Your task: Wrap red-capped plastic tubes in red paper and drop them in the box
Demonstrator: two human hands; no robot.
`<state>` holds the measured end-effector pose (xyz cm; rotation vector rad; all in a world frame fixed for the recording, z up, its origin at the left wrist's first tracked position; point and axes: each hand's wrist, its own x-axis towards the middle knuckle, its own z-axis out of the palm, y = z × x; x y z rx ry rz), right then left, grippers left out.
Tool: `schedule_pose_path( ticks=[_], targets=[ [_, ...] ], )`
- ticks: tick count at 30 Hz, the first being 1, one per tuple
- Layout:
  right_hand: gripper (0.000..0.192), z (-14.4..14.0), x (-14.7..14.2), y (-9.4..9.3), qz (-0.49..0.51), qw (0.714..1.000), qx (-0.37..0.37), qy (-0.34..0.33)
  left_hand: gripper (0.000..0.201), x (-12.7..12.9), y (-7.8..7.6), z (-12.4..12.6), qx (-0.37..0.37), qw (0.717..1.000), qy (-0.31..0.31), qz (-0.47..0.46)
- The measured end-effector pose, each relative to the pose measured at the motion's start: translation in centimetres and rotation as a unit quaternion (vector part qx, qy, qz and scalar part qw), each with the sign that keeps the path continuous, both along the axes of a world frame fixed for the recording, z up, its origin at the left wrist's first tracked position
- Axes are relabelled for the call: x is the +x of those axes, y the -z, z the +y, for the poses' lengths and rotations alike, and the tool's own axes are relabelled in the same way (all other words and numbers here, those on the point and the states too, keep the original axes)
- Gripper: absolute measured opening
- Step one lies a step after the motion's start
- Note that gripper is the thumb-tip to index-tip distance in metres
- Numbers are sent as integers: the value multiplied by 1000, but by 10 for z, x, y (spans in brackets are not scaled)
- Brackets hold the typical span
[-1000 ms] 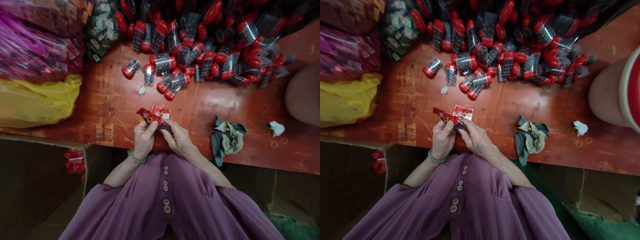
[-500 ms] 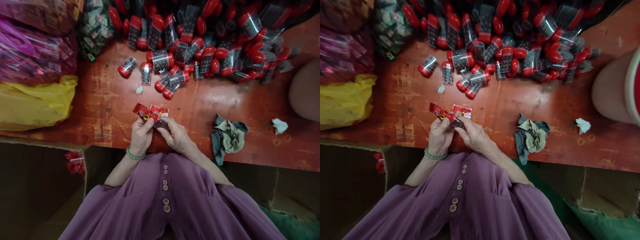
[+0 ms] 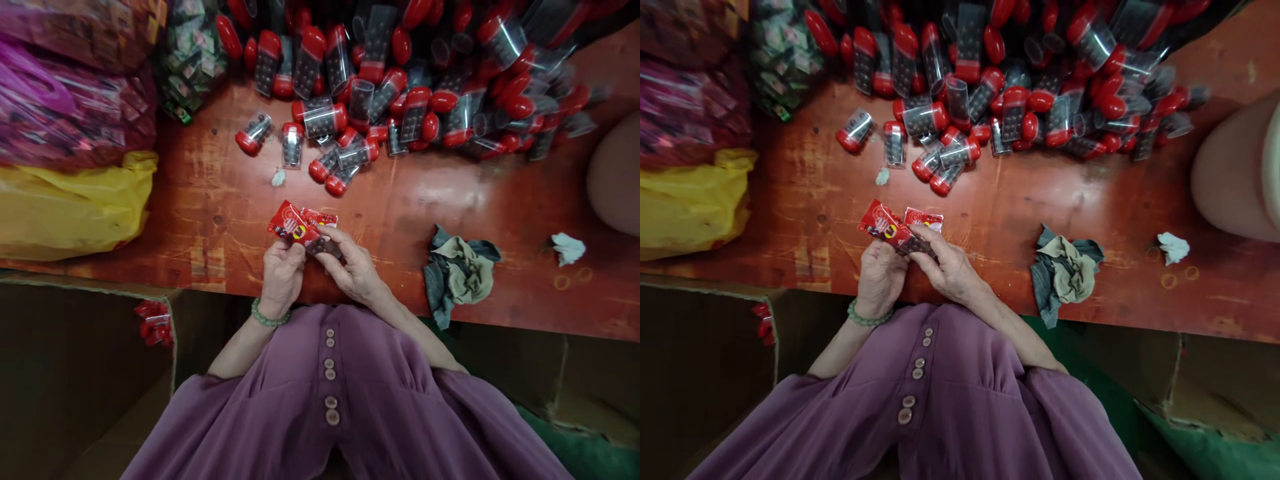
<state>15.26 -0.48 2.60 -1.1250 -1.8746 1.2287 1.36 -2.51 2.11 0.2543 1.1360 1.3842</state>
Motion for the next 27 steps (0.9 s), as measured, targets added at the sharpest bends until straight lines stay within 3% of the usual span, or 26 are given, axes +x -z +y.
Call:
schedule_pose_path(
  ticks=[7, 13, 17, 23, 25, 27],
  targets=[
    [45, -4, 1, 1, 2, 999, -25, -30, 33, -3, -2, 1, -7, 1000, 1, 8],
    [44, -3, 0, -3, 31, 993, -116, -14, 28, -3, -5, -1, -34, 999, 32, -3],
    [39, 0, -4, -2, 32, 996, -83, -15, 27, -9, -2, 1, -15, 999, 48, -8],
    [40, 0, -5, 9, -1, 999, 7, -43, 31, -11, 1, 6, -7, 1000, 2, -18],
    [41, -1, -5, 11, 5, 999, 4, -38, 30, -11, 1, 8, -10, 1000, 11, -25],
    [40, -2, -6, 12, 45, 997, -51, -26, 31, -10, 0, 8, -4, 999, 32, -26]
  ],
)
